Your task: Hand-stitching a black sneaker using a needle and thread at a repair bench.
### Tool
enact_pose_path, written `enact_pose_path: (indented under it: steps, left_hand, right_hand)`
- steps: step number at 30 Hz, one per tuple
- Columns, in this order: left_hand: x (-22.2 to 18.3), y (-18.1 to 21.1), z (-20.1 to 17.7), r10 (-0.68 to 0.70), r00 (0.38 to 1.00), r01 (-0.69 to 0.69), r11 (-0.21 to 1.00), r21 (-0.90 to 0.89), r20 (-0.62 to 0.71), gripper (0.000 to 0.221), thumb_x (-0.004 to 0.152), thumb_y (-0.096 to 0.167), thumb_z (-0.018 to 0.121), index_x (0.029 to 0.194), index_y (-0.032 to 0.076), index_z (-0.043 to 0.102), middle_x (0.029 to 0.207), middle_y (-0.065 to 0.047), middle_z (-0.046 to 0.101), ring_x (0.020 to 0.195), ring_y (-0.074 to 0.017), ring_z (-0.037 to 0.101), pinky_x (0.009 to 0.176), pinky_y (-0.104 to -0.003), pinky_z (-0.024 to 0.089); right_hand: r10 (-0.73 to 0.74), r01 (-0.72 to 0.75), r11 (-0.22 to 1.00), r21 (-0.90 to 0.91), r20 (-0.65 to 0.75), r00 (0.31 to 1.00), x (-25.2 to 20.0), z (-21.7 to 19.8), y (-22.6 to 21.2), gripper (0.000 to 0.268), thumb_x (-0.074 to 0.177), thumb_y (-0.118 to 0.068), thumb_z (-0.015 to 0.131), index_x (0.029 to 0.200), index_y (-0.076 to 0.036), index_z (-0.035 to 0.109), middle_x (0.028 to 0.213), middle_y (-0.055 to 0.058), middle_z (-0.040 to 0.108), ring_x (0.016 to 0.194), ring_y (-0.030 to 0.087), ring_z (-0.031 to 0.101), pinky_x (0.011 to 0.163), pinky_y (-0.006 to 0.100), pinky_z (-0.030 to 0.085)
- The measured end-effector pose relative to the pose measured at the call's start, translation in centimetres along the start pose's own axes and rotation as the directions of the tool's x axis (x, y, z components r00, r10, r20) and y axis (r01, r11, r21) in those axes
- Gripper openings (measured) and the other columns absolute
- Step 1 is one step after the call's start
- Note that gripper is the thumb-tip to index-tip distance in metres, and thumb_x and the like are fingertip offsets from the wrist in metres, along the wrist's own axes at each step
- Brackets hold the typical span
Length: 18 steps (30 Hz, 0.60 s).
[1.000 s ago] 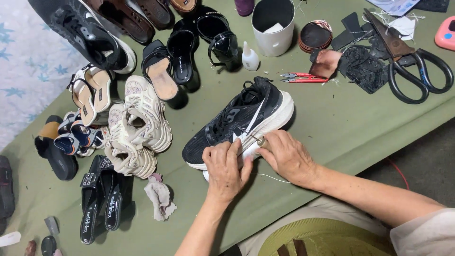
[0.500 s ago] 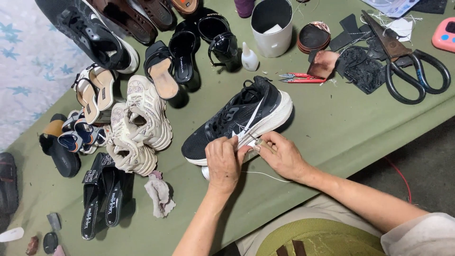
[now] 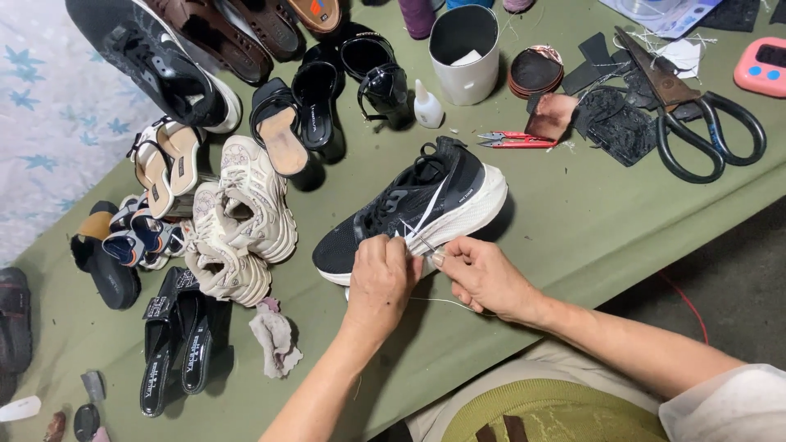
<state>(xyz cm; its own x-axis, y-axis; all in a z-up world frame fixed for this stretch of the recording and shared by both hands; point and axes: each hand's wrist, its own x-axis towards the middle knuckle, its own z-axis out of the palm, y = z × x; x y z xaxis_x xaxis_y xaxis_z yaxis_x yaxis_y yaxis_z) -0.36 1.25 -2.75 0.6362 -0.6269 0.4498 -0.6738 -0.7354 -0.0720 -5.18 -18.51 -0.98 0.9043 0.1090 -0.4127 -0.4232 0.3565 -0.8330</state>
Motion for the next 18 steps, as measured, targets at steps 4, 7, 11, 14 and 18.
enact_pose_path:
  steps: [4, 7, 11, 14, 18]
  left_hand:
    - [0.7, 0.3, -0.6, 0.022, 0.991, -0.018, 0.999, 0.033, -0.133, 0.039, 0.102, 0.035, 0.055, 0.116, -0.001, 0.059, 0.092, -0.013, 0.048, 0.082, -0.0312, 0.058, 0.074, -0.041, 0.051]
    - [0.5, -0.2, 0.2, 0.05, 0.971, -0.053, 0.999, -0.006, -0.233, 0.035, 0.101, 0.034, 0.056, 0.115, 0.002, 0.061, 0.091, -0.01, 0.044, 0.075, -0.0278, 0.054, 0.066, -0.038, 0.05]
    - [0.3, -0.5, 0.6, 0.062, 0.962, -0.071, 0.997, -0.025, -0.267, 0.036, 0.098, 0.037, 0.063, 0.113, 0.005, 0.065, 0.089, -0.009, 0.045, 0.07, -0.0266, 0.054, 0.063, -0.037, 0.05]
    - [0.0, -0.9, 0.4, 0.048, 0.963, -0.071, 0.994, -0.08, -0.266, 0.038, 0.099, 0.04, 0.065, 0.113, 0.005, 0.065, 0.089, -0.009, 0.047, 0.071, -0.0271, 0.055, 0.064, -0.037, 0.052]
    - [0.5, -1.0, -0.1, 0.04, 0.959, -0.087, 0.984, -0.157, -0.279, 0.033, 0.099, 0.032, 0.067, 0.112, 0.002, 0.065, 0.088, -0.011, 0.047, 0.071, -0.029, 0.056, 0.064, -0.038, 0.052]
  right_hand:
    - [0.01, -0.009, 0.997, 0.072, -0.017, 1.0, 0.4, 0.5, 1.0, 0.017, 0.095, -0.014, 0.064, 0.096, 0.003, 0.062, 0.041, 0.014, 0.045, 0.023, 0.014, 0.04, 0.024, 0.024, 0.033]
    - [-0.002, 0.003, 0.995, 0.096, -0.016, 1.0, 0.0, 0.6, 1.2, 0.023, 0.097, -0.02, 0.066, 0.098, 0.003, 0.061, 0.04, 0.014, 0.046, 0.023, 0.014, 0.041, 0.025, 0.023, 0.033]
    - [0.003, -0.001, 0.993, 0.115, -0.019, 1.0, 0.0, 0.5, 1.4, 0.028, 0.1, -0.027, 0.062, 0.097, 0.001, 0.061, 0.04, 0.015, 0.047, 0.023, 0.015, 0.041, 0.024, 0.023, 0.033]
    - [-0.002, 0.004, 0.995, 0.097, -0.016, 1.0, 0.1, 0.5, 1.4, 0.029, 0.1, -0.027, 0.061, 0.096, 0.001, 0.06, 0.04, 0.016, 0.047, 0.023, 0.015, 0.041, 0.024, 0.024, 0.033]
    - [-0.025, 0.027, 0.995, 0.097, -0.022, 0.999, 0.1, 0.9, 1.0, 0.028, 0.1, -0.026, 0.062, 0.092, 0.001, 0.06, 0.039, 0.014, 0.046, 0.022, 0.014, 0.04, 0.025, 0.024, 0.034]
